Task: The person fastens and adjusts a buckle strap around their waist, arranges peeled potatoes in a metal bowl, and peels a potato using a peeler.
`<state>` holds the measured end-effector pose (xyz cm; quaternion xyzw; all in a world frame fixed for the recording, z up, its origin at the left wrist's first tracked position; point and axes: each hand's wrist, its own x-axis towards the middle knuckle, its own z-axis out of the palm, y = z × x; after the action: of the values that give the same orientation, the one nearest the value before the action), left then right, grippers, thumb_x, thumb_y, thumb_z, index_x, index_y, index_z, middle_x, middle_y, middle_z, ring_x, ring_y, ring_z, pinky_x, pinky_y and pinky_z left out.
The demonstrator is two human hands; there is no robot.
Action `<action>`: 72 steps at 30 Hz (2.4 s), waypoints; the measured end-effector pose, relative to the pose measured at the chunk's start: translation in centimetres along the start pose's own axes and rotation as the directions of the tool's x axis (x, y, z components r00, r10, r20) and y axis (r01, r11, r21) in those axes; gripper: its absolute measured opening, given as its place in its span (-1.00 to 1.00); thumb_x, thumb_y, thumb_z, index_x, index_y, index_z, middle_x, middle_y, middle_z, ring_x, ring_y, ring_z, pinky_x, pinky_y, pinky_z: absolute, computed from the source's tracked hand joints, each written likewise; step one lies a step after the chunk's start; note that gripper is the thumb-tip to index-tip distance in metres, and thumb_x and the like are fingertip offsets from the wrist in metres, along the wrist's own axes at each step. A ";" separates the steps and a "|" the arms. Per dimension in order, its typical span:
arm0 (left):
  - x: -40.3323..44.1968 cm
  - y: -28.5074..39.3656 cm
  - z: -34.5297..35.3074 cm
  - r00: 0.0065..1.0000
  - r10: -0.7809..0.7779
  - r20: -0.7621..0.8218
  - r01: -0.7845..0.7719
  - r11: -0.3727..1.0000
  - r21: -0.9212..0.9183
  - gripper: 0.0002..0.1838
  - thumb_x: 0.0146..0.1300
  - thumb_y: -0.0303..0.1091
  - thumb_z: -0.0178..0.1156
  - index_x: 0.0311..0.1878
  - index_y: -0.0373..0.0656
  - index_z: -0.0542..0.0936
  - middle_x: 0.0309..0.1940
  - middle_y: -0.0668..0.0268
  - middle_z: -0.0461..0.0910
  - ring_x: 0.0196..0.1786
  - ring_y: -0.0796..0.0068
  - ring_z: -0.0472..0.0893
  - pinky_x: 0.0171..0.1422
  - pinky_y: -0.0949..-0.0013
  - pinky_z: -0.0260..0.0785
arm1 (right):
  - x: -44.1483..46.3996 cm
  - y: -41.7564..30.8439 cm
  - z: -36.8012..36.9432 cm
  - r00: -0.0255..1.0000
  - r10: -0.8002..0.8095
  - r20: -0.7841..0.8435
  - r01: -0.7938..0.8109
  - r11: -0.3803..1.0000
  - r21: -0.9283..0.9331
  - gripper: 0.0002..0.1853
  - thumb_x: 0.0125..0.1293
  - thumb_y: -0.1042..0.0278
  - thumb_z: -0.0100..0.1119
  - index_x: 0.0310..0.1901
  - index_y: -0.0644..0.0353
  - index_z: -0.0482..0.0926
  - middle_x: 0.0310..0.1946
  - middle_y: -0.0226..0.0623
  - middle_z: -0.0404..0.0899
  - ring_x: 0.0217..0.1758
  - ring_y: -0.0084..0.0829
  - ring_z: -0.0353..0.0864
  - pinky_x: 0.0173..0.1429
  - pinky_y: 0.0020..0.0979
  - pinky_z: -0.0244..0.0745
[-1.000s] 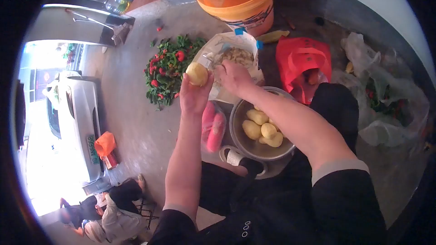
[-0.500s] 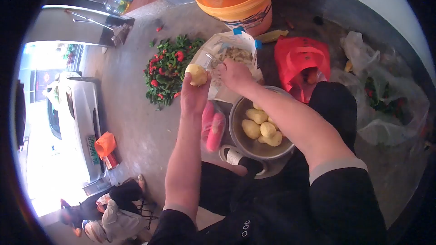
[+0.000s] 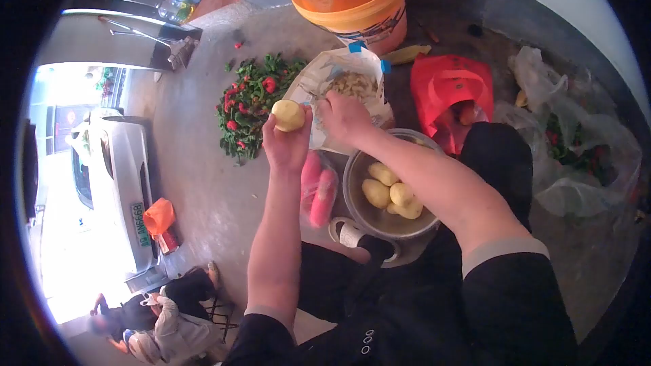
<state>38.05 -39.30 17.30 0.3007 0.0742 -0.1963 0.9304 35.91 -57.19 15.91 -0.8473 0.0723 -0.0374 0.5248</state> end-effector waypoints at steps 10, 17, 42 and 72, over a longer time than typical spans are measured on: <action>0.6 -0.4 -1.2 0.998 0.011 -0.055 -0.001 0.982 0.187 -0.49 0.53 -0.20 0.17 0.40 -0.28 0.40 0.34 0.04 0.49 0.42 0.08 0.48 0.65 -0.08 0.24 | -0.5 -0.7 -0.3 0.980 -0.143 0.142 0.141 0.990 0.024 -0.63 0.53 0.06 0.04 -0.15 0.27 0.58 -0.25 0.18 0.69 -0.07 0.24 0.68 0.02 0.16 0.53; 0.6 -0.1 -1.7 0.996 0.061 -0.065 -0.027 0.901 0.434 -0.53 0.48 -0.35 0.26 0.37 -0.25 0.44 0.22 0.14 0.58 0.23 0.19 0.63 0.42 -0.01 0.53 | -0.1 0.1 -0.3 0.985 -0.063 0.164 0.069 0.997 -0.032 -0.63 0.49 0.06 0.06 -0.15 0.27 0.60 -0.21 0.15 0.71 -0.03 0.23 0.69 0.07 0.16 0.54; 0.1 -0.2 0.6 0.965 0.247 -0.085 -0.041 0.466 0.884 -0.45 0.34 -0.37 0.41 0.30 -0.19 0.37 0.11 0.20 0.52 0.12 0.40 0.59 0.26 0.29 0.50 | 1.7 1.1 -2.3 0.993 -0.004 0.120 0.022 0.989 -0.146 -0.60 0.50 0.03 0.04 -0.12 0.26 0.65 -0.23 0.17 0.70 -0.05 0.22 0.69 0.06 0.12 0.56; 1.5 -0.8 -1.2 0.981 0.152 -0.122 -0.136 0.983 0.126 -0.56 0.60 -0.13 0.14 0.29 -0.30 0.47 0.22 0.07 0.57 0.31 0.08 0.56 0.58 -0.02 0.33 | 0.3 0.3 0.7 0.996 0.053 0.074 -0.048 0.997 -0.066 -0.67 0.55 0.10 0.02 -0.12 0.26 0.54 -0.26 0.20 0.68 -0.07 0.26 0.68 0.01 0.20 0.52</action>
<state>39.06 -39.68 15.54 0.3717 0.1015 -0.1121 0.9159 36.25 -56.72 15.37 -0.8624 0.0748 0.0102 0.5005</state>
